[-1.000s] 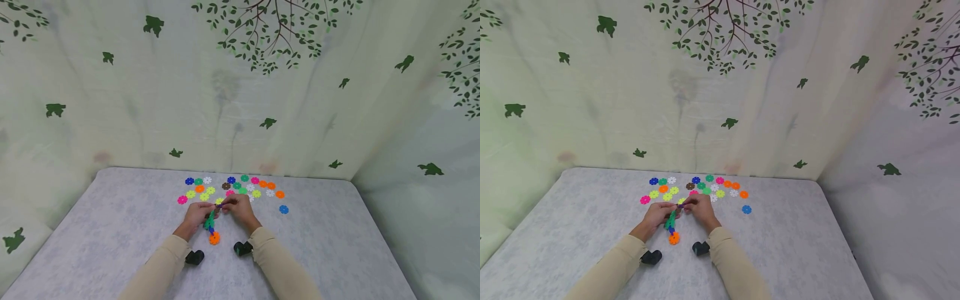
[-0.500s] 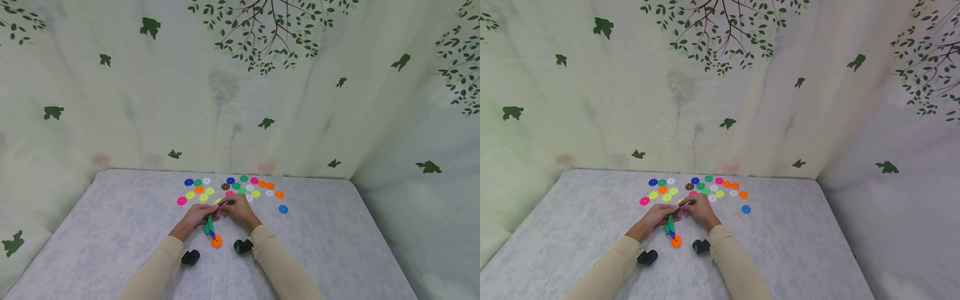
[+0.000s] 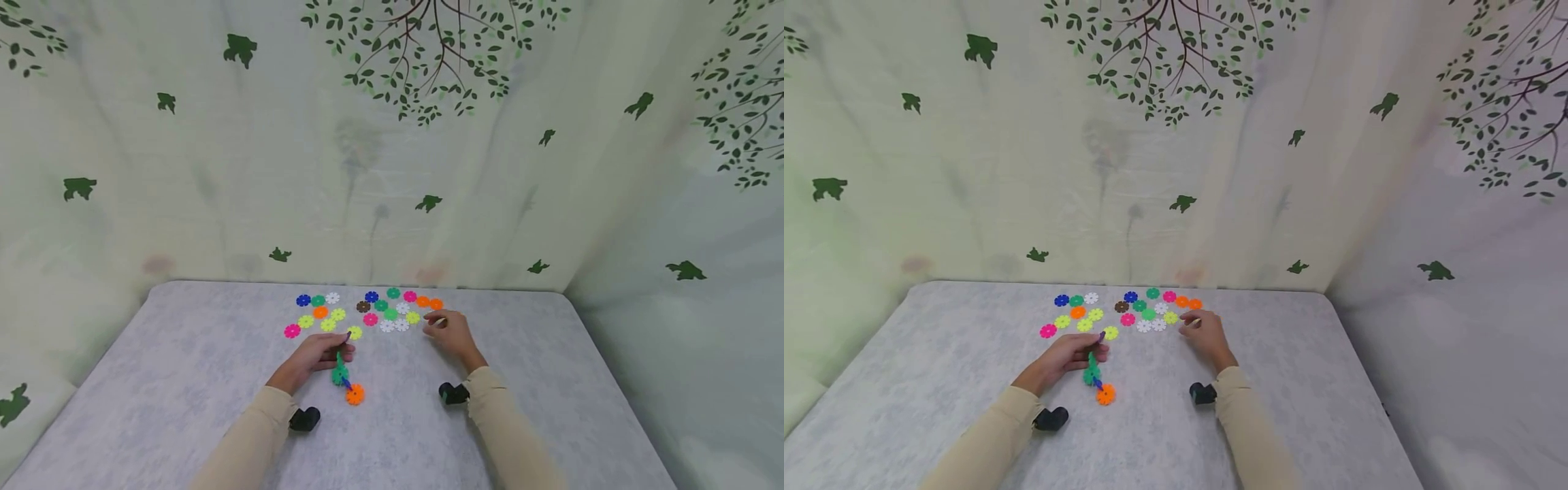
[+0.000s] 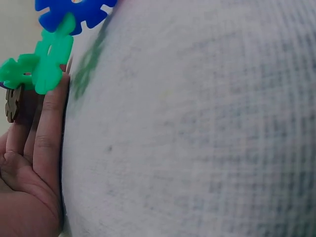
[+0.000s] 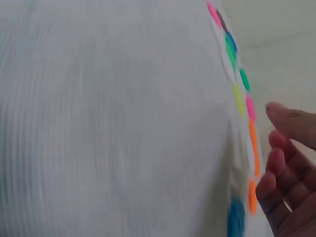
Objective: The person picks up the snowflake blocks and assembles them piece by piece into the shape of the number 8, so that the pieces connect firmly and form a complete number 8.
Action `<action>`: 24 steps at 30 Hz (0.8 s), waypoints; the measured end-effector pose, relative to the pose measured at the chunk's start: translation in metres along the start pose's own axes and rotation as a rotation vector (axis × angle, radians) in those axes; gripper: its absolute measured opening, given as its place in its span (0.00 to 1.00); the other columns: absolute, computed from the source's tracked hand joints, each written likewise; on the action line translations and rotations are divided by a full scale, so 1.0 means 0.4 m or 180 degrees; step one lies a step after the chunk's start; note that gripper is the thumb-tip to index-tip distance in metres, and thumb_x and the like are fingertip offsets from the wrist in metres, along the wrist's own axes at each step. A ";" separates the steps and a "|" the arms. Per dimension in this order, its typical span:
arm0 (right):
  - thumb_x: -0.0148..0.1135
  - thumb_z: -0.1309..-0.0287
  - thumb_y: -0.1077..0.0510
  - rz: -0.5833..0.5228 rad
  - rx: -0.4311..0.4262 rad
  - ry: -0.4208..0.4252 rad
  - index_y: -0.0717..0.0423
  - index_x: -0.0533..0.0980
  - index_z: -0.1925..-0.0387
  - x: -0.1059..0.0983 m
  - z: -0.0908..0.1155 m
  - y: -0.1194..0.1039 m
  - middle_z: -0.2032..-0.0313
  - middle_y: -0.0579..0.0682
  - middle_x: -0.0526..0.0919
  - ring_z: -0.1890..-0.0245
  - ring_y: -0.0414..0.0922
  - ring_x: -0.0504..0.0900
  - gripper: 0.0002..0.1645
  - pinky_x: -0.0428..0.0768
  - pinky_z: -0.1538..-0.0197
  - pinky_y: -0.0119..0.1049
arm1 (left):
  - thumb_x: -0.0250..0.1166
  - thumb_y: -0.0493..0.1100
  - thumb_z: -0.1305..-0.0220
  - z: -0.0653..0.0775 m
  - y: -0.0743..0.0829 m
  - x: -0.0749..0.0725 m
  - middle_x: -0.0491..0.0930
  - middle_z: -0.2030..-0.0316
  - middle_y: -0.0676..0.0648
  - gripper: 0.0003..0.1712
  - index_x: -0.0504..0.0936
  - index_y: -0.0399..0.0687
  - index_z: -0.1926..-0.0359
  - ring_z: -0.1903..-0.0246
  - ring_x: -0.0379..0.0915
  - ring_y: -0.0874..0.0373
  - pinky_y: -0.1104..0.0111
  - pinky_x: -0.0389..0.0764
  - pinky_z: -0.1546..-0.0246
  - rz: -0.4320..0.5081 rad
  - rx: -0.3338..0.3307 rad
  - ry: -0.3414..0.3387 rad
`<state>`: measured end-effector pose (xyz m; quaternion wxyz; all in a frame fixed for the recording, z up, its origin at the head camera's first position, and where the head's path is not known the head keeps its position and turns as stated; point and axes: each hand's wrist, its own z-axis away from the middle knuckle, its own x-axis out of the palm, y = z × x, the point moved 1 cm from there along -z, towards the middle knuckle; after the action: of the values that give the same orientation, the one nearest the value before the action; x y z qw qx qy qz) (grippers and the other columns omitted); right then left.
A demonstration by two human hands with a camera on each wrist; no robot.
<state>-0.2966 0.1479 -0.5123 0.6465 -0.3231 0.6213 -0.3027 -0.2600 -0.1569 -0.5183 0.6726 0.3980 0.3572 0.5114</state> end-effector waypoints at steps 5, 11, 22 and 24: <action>0.72 0.48 0.57 0.0371 0.0393 0.0086 0.61 0.80 0.53 -0.089 0.020 0.067 0.61 0.54 0.79 0.61 0.50 0.75 0.20 0.78 0.57 0.42 | 0.58 0.54 0.32 0.001 -0.001 0.002 0.85 0.60 0.47 0.23 0.82 0.41 0.48 0.59 0.82 0.56 0.67 0.79 0.56 0.0048 0.0030 -0.0008; 0.71 0.46 0.57 0.0611 0.0539 -0.0295 0.61 0.77 0.54 -0.121 0.038 0.105 0.54 0.56 0.76 0.53 0.53 0.72 0.20 0.73 0.45 0.49 | 0.55 0.52 0.29 0.004 0.003 0.004 0.85 0.57 0.45 0.23 0.78 0.39 0.45 0.58 0.82 0.54 0.64 0.80 0.53 0.0183 0.0025 -0.0013; 0.68 0.46 0.67 0.0013 0.0166 -0.0040 0.63 0.76 0.60 -0.084 0.037 0.093 0.68 0.53 0.79 0.70 0.45 0.77 0.12 0.80 0.63 0.36 | 0.56 0.52 0.30 0.000 0.000 0.003 0.84 0.57 0.45 0.24 0.78 0.37 0.44 0.56 0.81 0.54 0.64 0.80 0.52 0.0210 0.0034 -0.0083; 0.66 0.45 0.68 -0.0391 0.0164 -0.0048 0.64 0.77 0.60 -0.057 0.036 0.077 0.69 0.53 0.80 0.73 0.44 0.79 0.11 0.81 0.67 0.34 | 0.56 0.52 0.30 0.001 -0.002 0.001 0.84 0.58 0.45 0.24 0.78 0.37 0.45 0.56 0.81 0.54 0.64 0.80 0.52 0.0187 0.0050 -0.0076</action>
<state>-0.2836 0.1854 -0.5226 0.6395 -0.3461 0.5875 -0.3552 -0.2592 -0.1566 -0.5187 0.6583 0.4197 0.3414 0.5234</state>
